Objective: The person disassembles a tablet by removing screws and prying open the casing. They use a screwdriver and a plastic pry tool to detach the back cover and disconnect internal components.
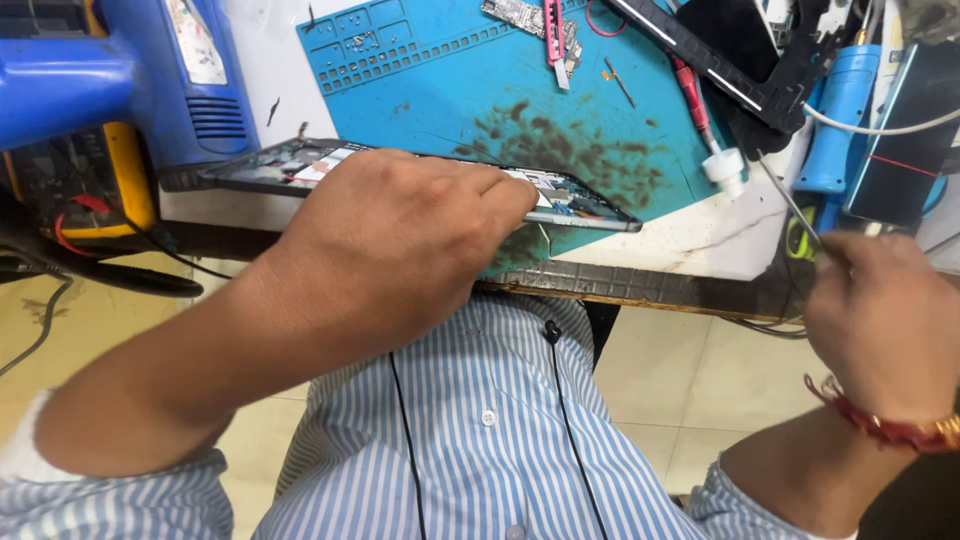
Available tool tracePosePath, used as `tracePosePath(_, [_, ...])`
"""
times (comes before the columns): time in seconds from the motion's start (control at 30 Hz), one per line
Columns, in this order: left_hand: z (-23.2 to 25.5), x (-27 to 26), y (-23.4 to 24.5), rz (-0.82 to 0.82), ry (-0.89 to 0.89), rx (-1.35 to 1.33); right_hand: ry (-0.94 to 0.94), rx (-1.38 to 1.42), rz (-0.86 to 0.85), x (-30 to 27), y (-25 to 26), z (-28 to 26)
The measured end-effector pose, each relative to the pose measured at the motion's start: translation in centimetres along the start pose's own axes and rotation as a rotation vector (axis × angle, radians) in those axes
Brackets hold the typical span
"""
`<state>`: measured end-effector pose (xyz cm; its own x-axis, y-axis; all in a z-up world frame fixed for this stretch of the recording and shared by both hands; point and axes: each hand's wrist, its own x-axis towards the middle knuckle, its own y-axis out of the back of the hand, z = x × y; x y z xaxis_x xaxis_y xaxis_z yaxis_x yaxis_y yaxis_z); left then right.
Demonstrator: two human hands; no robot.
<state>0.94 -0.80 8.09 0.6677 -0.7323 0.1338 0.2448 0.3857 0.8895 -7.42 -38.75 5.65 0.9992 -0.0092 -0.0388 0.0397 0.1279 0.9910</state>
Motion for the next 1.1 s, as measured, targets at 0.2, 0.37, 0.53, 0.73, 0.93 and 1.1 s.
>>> tracePosePath(0.2, [0.0, 0.3, -1.0, 0.086, 0.050, 0.047, -0.325, 0.411, -0.149, -2.7, 0.0, 0.3])
tracePosePath(0.37, [0.2, 0.7, -1.2, 0.127, 0.092, 0.052, -0.381, 0.897, -0.083, -2.6, -2.2, 0.7])
tracePosePath(0.53, [0.0, 0.9, -1.1, 0.126, 0.106, 0.025, -0.259, 1.615, -0.050, -1.6, -2.4, -1.2])
tracePosePath(0.73, [0.0, 1.0, -1.2, 0.142, 0.108, 0.003, 0.090, 2.040, 0.027, 0.9, -2.4, -7.0])
tracePosePath(0.93, [0.2, 1.0, -1.1, 0.145, 0.097, 0.016, 0.202, 1.555, 0.339, 2.5, -0.2, -12.0])
tracePosePath(1.1, [0.1, 1.0, -1.3, 0.152, 0.103, -0.008, 0.264, 1.453, 0.240, 5.3, 1.5, -13.2])
